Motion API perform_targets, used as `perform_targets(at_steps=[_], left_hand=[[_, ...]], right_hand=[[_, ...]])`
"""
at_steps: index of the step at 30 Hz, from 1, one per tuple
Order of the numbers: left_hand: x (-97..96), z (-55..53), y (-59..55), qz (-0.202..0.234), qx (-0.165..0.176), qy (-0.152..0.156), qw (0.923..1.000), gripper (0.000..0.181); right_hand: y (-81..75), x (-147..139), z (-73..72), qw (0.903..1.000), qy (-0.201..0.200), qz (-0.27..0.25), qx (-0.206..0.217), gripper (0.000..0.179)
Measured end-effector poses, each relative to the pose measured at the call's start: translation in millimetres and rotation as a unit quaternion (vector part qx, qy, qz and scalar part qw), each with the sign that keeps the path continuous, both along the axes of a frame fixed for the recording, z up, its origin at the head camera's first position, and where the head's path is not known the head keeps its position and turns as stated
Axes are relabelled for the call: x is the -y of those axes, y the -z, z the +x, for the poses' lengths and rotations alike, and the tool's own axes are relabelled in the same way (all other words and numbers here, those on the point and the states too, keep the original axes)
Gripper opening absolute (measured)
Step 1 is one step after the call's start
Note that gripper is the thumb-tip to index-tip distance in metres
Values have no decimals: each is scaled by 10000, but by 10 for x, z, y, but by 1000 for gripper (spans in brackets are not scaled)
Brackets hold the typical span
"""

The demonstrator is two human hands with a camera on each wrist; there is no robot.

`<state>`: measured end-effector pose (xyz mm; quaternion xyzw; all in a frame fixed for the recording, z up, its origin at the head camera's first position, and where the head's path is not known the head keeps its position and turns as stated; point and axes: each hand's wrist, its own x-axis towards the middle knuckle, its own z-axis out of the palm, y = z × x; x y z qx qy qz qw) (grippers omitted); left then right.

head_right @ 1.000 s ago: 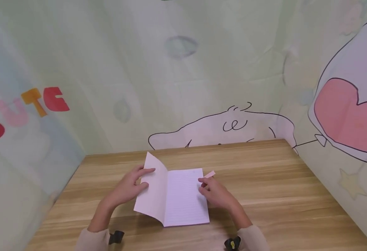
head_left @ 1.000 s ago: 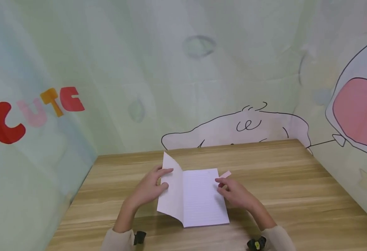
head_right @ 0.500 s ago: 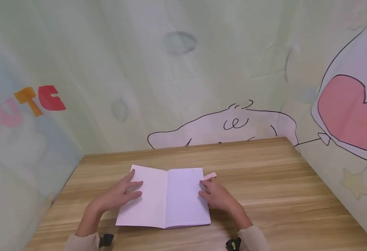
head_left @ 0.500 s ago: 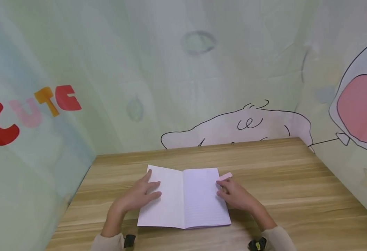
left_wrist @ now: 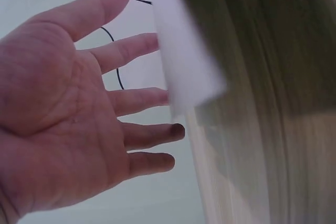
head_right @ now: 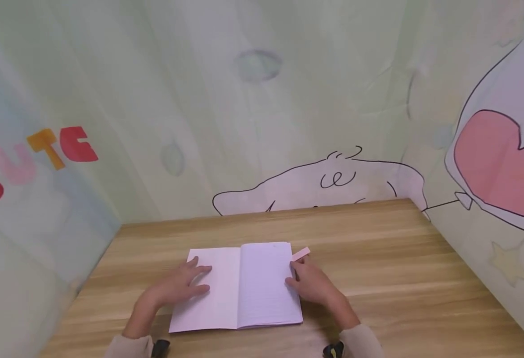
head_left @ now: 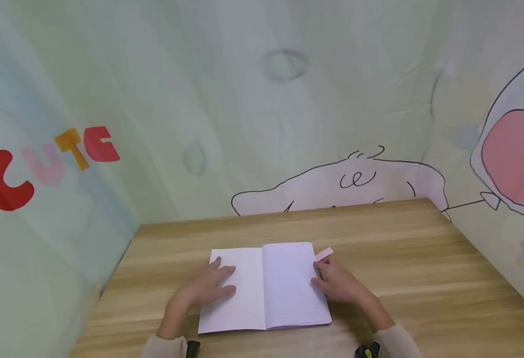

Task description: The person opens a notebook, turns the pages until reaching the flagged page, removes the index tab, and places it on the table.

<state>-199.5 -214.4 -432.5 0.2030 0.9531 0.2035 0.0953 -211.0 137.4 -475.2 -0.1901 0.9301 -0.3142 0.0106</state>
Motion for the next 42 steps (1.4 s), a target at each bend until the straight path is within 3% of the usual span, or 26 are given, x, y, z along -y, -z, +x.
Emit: perform_targets(at_steps=[7, 13, 20, 32, 38, 42], left_hand=[[-49, 31, 47, -97, 444, -15, 9990, 53], [-74, 20, 46, -322, 571, -14, 9979, 51], [-75, 8, 65, -420, 584, -65, 9974, 52], [-168, 57, 34, -456, 654, -169, 9967, 55], [-168, 62, 36, -604, 677, -239, 9956, 55], [-193, 77, 35, -756, 505, -146, 9957, 54]], right_hand=[[25, 31, 13, 9996, 259, 52, 124, 32], [-21, 50, -4, 9991, 324, -56, 272, 21], [-40, 57, -1, 9988, 406, 71, 258, 30], [-32, 61, 21, 9979, 591, 251, 17, 23], [-41, 89, -1, 9959, 841, -119, 323, 17], [-51, 97, -23, 9919, 1063, -375, 578, 30]])
